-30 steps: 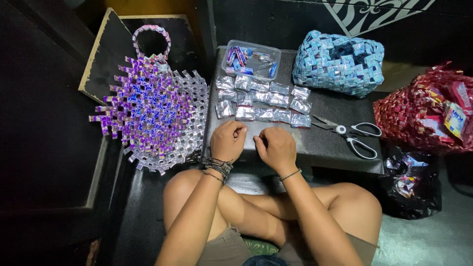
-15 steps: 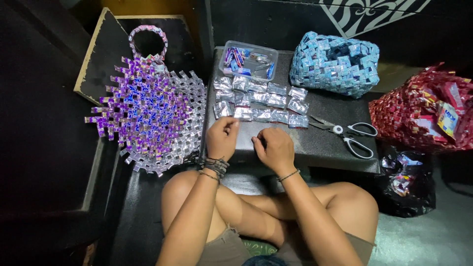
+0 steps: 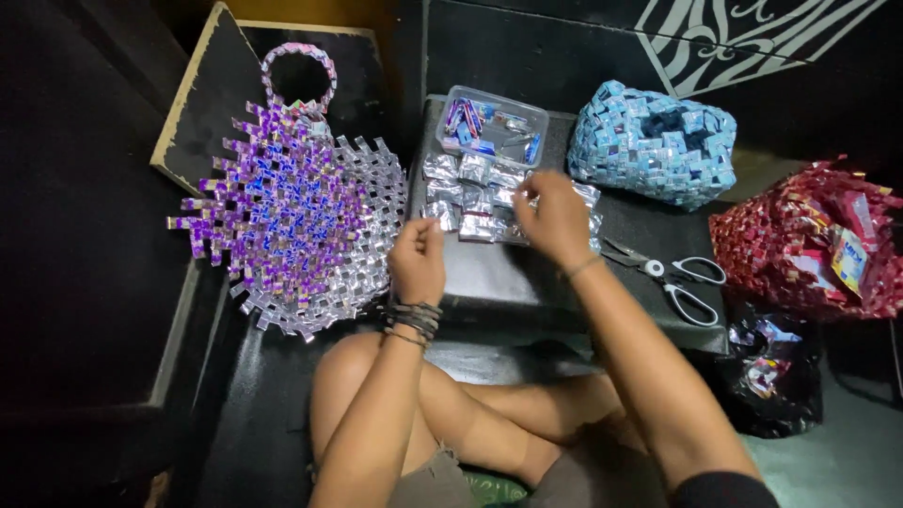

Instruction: The person folds small silver rectangular wrappers by hand on a dark surface while sitting cross-legged.

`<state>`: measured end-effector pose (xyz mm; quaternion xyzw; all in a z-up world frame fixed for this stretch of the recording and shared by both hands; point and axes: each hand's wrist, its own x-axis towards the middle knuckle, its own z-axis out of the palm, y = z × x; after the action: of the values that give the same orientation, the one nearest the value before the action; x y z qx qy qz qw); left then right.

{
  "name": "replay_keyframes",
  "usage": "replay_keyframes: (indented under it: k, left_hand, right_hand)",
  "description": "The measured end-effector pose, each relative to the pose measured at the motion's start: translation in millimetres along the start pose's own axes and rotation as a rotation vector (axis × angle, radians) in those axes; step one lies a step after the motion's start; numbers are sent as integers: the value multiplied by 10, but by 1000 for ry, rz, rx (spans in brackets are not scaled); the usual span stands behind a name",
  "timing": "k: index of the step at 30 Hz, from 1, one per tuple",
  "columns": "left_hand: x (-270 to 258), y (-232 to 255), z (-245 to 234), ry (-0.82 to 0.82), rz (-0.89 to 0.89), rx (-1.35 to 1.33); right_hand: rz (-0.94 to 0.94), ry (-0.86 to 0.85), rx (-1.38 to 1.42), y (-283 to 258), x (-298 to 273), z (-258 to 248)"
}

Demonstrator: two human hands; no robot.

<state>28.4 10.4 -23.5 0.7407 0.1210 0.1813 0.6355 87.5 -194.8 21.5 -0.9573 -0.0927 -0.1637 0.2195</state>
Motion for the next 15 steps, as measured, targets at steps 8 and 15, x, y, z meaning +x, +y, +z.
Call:
replay_keyframes:
  k: [8, 15]
  left_hand:
    - [-129, 128, 59, -29, 563, 517]
    - [-107, 51, 127, -2, 627, 613]
  right_hand:
    - [-146, -175, -331, 299, 1111, 398]
    - [47, -383, -423, 71, 1433, 606]
